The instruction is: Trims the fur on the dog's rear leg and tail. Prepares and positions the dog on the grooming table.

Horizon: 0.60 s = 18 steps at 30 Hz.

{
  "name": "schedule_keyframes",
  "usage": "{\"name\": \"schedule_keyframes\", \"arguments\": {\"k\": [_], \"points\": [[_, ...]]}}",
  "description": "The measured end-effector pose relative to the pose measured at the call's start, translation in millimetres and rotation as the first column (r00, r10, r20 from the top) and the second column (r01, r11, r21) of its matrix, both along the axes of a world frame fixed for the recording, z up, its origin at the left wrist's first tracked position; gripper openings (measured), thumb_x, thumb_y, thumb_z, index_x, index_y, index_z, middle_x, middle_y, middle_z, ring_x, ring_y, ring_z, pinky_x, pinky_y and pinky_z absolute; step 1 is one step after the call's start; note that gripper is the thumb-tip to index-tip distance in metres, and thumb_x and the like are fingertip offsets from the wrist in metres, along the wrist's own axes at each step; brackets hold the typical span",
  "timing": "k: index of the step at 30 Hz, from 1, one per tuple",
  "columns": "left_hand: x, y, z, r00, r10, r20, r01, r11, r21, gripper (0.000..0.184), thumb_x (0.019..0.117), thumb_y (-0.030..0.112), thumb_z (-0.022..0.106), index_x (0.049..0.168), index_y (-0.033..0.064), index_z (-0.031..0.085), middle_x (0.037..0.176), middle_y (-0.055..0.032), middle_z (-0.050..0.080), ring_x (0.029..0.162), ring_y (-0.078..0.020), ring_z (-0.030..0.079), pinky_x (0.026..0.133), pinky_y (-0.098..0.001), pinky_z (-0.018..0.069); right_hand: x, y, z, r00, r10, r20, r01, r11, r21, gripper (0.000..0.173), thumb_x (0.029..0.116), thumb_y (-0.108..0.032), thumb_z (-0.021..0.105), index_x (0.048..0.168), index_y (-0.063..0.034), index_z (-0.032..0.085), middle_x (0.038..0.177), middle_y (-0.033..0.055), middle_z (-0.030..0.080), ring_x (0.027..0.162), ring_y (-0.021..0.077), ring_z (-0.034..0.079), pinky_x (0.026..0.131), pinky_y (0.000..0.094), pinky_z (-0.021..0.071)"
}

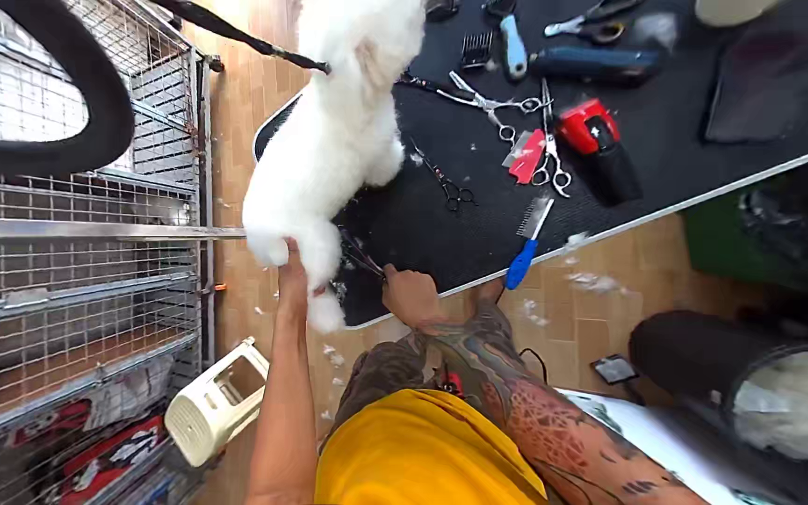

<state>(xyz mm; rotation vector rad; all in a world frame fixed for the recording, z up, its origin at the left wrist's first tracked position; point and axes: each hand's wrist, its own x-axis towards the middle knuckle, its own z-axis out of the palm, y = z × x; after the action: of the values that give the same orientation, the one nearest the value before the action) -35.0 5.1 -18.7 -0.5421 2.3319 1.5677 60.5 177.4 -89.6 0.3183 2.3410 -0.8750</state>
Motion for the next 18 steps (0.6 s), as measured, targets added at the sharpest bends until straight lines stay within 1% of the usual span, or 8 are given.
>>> {"name": "schedule_keyframes", "arguments": {"k": [3, 7, 10, 12, 14, 16, 17, 18], "points": [[1, 1, 2, 1.000, 0.015, 0.018, -0.016, 1.000, 0.025, 0.057, 0.1063, 0.057, 0.034, 0.126, 0.0118, 0.062, 0.097, -0.0060, 0.070, 0.081, -0.0125, 0.067, 0.071, -0.0352, 0.0590, -26, 32, 11, 0.998, -0.016, -0.056, 0.021, 0.996, 0.086, 0.029, 0.1002, -0.015, 0.051, 0.122, 0.0002, 0.063, 0.098, 0.0284, 0.070, 0.095, 0.0501, 0.069, 0.076, 0.0676, 0.0526], [1, 1, -5, 1.000, 0.012, -0.005, -0.011, 0.995, 0.102, 0.054, 0.1056, 0.057, 0.037, 0.126, 0.0136, 0.061, 0.094, -0.0053, 0.070, 0.077, -0.0129, 0.068, 0.066, -0.0342, 0.0598, -72, 40, -3, 0.995, 0.017, -0.096, -0.002, 0.988, 0.153, 0.020, 0.1000, -0.012, 0.054, 0.111, 0.0015, 0.064, 0.095, 0.0269, 0.070, 0.091, 0.0486, 0.069, 0.073, 0.0656, 0.0537], [0, -1, -9, 1.000, 0.006, 0.010, -0.007, 0.990, 0.142, 0.053, 0.1059, 0.055, 0.038, 0.131, 0.0129, 0.058, 0.099, -0.0068, 0.071, 0.083, -0.0145, 0.069, 0.072, -0.0360, 0.0605, -57, 16, -6, 0.958, 0.262, -0.115, -0.249, 0.961, 0.119, 0.022, 0.1011, -0.006, 0.050, 0.110, 0.0076, 0.065, 0.098, 0.0306, 0.069, 0.094, 0.0516, 0.068, 0.076, 0.0672, 0.0533], [-1, -4, -9, 1.000, 0.002, 0.010, -0.004, 0.987, 0.161, 0.051, 0.1063, 0.053, 0.040, 0.131, 0.0118, 0.058, 0.100, -0.0072, 0.071, 0.085, -0.0145, 0.069, 0.074, -0.0361, 0.0606, -22, -3, -9, 0.880, 0.462, -0.112, -0.459, 0.887, 0.054, 0.020, 0.0977, 0.002, 0.051, 0.108, 0.0112, 0.065, 0.096, 0.0336, 0.067, 0.092, 0.0551, 0.067, 0.077, 0.0707, 0.0524], [-3, -5, -9, 1.000, -0.002, 0.006, 0.000, 0.982, 0.189, 0.049, 0.1067, 0.051, 0.041, 0.129, 0.0114, 0.059, 0.099, -0.0070, 0.071, 0.085, -0.0142, 0.070, 0.074, -0.0352, 0.0607, 12, -12, -6, 0.748, 0.657, -0.091, -0.660, 0.751, 0.000, 0.014, 0.0916, 0.004, 0.059, 0.101, 0.0092, 0.068, 0.092, 0.0306, 0.068, 0.087, 0.0525, 0.067, 0.075, 0.0698, 0.0521], [-6, -6, -11, 1.000, -0.006, 0.010, 0.004, 0.975, 0.223, 0.048, 0.1071, 0.050, 0.039, 0.127, 0.0115, 0.059, 0.094, -0.0072, 0.071, 0.079, -0.0151, 0.069, 0.068, -0.0347, 0.0604, 38, -11, -3, 0.608, 0.786, -0.107, -0.792, 0.611, -0.014, 0.011, 0.0929, 0.003, 0.059, 0.097, 0.0038, 0.069, 0.089, 0.0248, 0.068, 0.084, 0.0465, 0.067, 0.072, 0.0649, 0.0528], [-7, -6, -12, 1.000, -0.007, 0.022, 0.002, 0.971, 0.239, 0.049, 0.1071, 0.051, 0.039, 0.127, 0.0110, 0.059, 0.094, -0.0081, 0.071, 0.080, -0.0166, 0.070, 0.068, -0.0361, 0.0609, 48, -5, -3, 0.580, 0.805, -0.129, -0.812, 0.583, -0.017, 0.012, 0.0939, 0.002, 0.058, 0.099, 0.0014, 0.069, 0.090, 0.0229, 0.068, 0.083, 0.0446, 0.068, 0.070, 0.0631, 0.0533], [-9, -6, -13, 0.999, -0.012, 0.035, 0.002, 0.964, 0.267, 0.051, 0.1069, 0.051, 0.039, 0.130, 0.0097, 0.058, 0.098, -0.0097, 0.072, 0.085, -0.0187, 0.071, 0.073, -0.0391, 0.0618, 58, 6, -4, 0.592, 0.791, -0.155, -0.803, 0.596, -0.025, 0.013, 0.0940, 0.001, 0.057, 0.101, -0.0002, 0.068, 0.090, 0.0223, 0.068, 0.083, 0.0444, 0.068, 0.069, 0.0629, 0.0537]]}}
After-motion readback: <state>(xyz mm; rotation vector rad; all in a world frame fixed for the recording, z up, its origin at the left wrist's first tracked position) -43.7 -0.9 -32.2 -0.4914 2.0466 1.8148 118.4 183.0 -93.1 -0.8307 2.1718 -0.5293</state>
